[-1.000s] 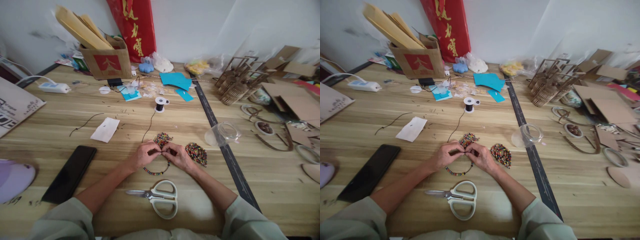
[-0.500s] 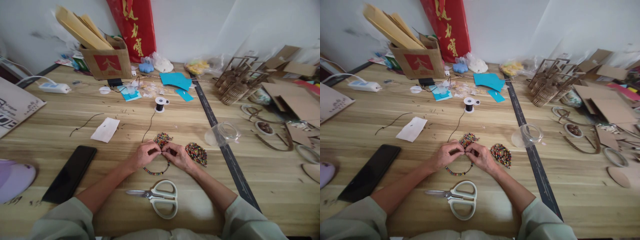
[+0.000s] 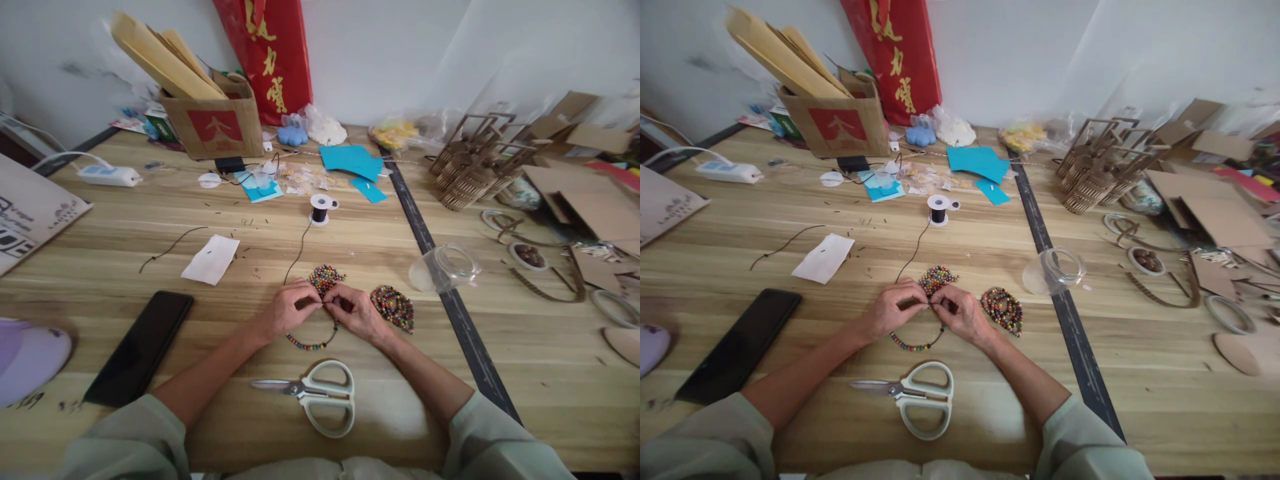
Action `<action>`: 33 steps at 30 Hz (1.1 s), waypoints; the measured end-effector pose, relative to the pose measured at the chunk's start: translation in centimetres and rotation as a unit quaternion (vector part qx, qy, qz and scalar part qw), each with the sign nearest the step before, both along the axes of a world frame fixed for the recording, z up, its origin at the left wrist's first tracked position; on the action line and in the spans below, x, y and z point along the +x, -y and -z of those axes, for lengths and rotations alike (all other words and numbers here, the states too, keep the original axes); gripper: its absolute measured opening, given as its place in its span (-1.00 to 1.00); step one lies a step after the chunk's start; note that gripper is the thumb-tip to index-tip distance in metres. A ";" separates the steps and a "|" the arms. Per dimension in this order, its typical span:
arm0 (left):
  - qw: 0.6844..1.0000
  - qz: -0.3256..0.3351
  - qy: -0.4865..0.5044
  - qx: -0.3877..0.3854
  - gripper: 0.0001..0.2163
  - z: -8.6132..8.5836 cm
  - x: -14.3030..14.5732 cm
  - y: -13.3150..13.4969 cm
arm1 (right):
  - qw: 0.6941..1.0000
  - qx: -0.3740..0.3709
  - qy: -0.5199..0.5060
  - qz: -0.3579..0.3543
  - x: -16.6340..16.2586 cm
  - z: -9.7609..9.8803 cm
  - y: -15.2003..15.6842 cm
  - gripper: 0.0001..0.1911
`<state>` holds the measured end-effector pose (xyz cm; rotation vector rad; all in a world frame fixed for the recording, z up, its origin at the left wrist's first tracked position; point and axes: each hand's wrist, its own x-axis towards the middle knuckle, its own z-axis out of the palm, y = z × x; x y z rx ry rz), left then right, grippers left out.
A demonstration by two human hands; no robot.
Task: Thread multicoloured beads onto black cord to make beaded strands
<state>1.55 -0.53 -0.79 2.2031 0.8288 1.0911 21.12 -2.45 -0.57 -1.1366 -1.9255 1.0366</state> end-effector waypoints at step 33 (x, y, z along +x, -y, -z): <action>1.000 0.010 -0.013 0.000 -0.92 0.2 0.0 0.0 | 0.999 0.021 0.013 -0.022 0.1 0.1 -0.1 -0.93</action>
